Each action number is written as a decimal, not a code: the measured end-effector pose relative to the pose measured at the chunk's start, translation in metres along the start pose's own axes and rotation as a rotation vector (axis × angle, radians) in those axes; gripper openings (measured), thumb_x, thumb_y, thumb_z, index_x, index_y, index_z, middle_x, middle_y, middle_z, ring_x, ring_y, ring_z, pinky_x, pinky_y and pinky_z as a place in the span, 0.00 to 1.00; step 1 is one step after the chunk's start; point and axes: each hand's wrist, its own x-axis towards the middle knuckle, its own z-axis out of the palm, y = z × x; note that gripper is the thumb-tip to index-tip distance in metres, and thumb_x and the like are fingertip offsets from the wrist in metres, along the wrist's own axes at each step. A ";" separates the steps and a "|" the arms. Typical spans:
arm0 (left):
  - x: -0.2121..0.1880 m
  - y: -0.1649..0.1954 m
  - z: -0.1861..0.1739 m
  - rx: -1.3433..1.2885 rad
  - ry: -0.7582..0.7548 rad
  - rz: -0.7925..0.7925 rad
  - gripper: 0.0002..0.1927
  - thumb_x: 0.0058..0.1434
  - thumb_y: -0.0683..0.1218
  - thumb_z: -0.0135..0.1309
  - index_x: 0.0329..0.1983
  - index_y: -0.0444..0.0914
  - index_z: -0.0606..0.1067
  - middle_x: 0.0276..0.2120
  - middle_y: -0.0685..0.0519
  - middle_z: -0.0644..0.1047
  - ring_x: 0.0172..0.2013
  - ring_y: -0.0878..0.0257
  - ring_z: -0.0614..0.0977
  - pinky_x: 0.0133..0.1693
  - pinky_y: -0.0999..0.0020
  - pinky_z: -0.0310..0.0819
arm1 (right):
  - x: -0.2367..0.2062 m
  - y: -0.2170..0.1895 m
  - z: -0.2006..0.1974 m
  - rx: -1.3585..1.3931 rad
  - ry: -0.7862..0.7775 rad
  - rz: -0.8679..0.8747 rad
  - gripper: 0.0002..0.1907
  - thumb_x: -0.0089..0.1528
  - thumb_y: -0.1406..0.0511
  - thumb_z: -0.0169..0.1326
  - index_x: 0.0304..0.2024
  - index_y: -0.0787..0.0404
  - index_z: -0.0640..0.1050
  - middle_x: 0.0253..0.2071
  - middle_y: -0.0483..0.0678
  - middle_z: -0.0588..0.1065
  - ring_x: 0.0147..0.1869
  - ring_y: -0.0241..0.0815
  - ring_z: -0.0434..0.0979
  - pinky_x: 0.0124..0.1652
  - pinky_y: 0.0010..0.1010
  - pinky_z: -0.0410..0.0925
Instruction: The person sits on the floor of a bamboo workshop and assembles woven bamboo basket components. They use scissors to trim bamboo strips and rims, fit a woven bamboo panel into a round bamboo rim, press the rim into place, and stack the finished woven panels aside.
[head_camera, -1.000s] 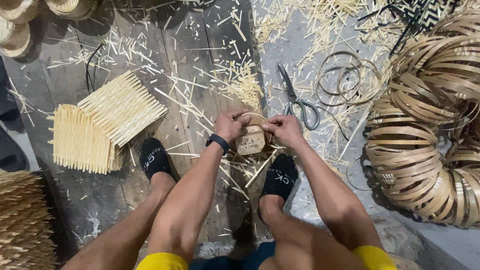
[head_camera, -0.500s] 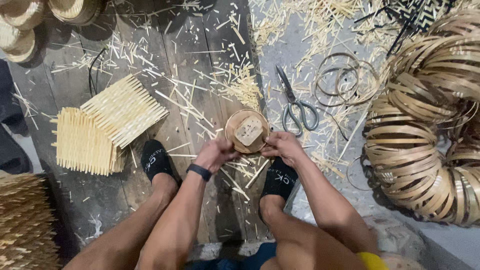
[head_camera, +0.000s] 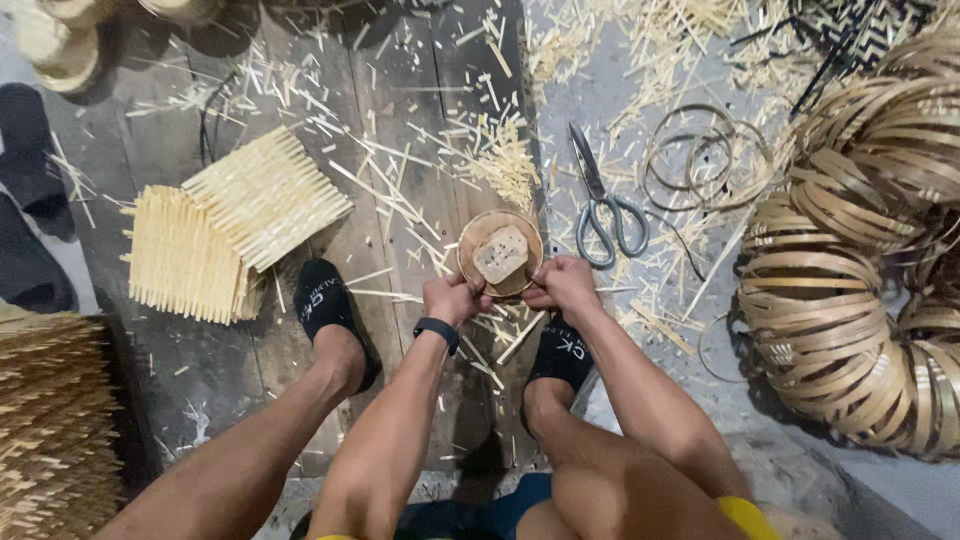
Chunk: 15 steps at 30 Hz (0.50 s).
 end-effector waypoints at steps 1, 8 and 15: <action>-0.007 0.009 -0.002 0.010 -0.033 0.023 0.12 0.63 0.38 0.60 0.46 0.25 0.79 0.30 0.45 0.81 0.23 0.56 0.81 0.24 0.64 0.80 | -0.006 -0.009 -0.003 -0.116 -0.020 -0.019 0.07 0.63 0.70 0.54 0.37 0.72 0.77 0.32 0.57 0.78 0.30 0.52 0.84 0.29 0.41 0.78; -0.062 0.087 -0.019 0.798 -0.041 0.608 0.22 0.61 0.54 0.63 0.54 0.39 0.81 0.35 0.46 0.85 0.33 0.58 0.85 0.37 0.62 0.80 | -0.058 -0.061 0.004 -0.776 -0.172 -0.774 0.43 0.48 0.54 0.73 0.56 0.74 0.71 0.45 0.61 0.76 0.47 0.56 0.80 0.42 0.48 0.73; -0.083 0.068 0.033 0.355 0.024 0.892 0.23 0.71 0.58 0.51 0.56 0.36 0.78 0.49 0.42 0.82 0.49 0.54 0.83 0.50 0.63 0.74 | -0.068 -0.049 0.053 -0.590 0.045 -0.418 0.20 0.59 0.56 0.60 0.43 0.65 0.82 0.30 0.51 0.82 0.35 0.42 0.83 0.40 0.38 0.74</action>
